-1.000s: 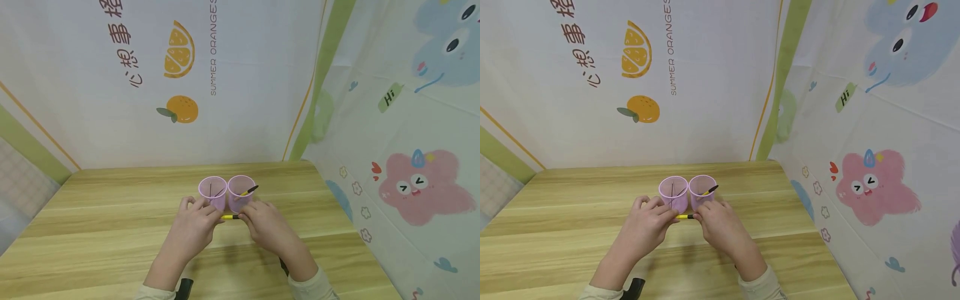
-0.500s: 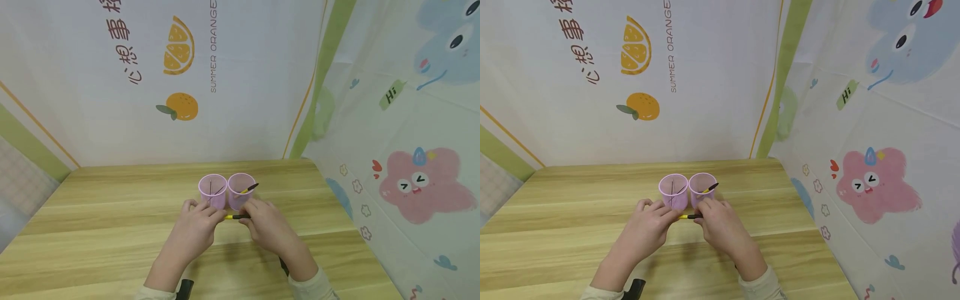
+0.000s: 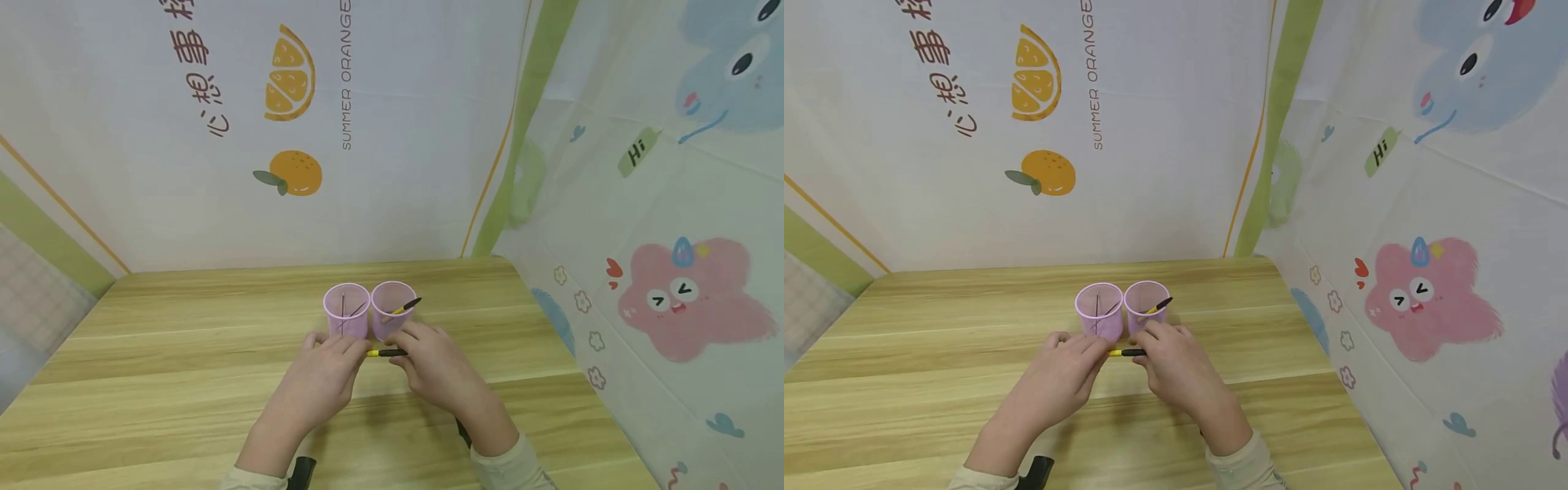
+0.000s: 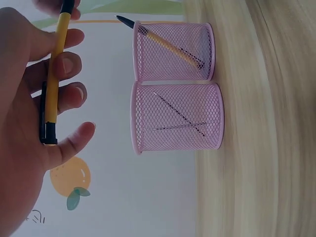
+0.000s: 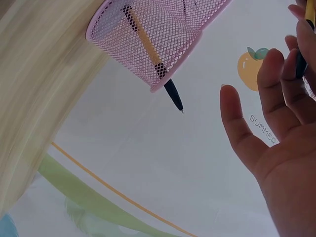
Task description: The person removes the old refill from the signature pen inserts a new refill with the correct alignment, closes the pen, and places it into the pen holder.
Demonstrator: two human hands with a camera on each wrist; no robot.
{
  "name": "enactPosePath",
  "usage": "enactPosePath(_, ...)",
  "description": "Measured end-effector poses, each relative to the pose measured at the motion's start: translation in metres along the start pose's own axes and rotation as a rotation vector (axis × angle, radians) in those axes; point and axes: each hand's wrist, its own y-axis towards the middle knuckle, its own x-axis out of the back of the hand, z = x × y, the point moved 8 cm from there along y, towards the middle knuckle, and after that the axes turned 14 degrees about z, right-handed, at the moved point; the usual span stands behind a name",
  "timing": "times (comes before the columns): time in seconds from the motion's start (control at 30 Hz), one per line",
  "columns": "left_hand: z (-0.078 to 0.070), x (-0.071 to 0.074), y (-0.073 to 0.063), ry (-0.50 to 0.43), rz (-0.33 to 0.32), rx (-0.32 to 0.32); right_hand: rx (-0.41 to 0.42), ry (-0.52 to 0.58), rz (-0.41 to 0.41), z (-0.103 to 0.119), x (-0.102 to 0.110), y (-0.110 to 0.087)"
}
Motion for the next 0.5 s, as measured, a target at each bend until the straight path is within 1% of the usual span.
enactPosePath(0.13,-0.0004,-0.0005,-0.0001,0.006,-0.022,-0.016,0.026,-0.018,-0.017,0.0016,0.0009,-0.001)
enactPosePath(0.27,-0.0009,-0.0005,-0.0001,0.018,-0.042,-0.025,0.033,-0.026,-0.02,0.002,0.0005,-0.0018)
enactPosePath(0.5,0.0,0.0004,0.0006,0.01,-0.055,-0.017,0.018,0.021,-0.023,0.0002,0.0001,-0.0022)
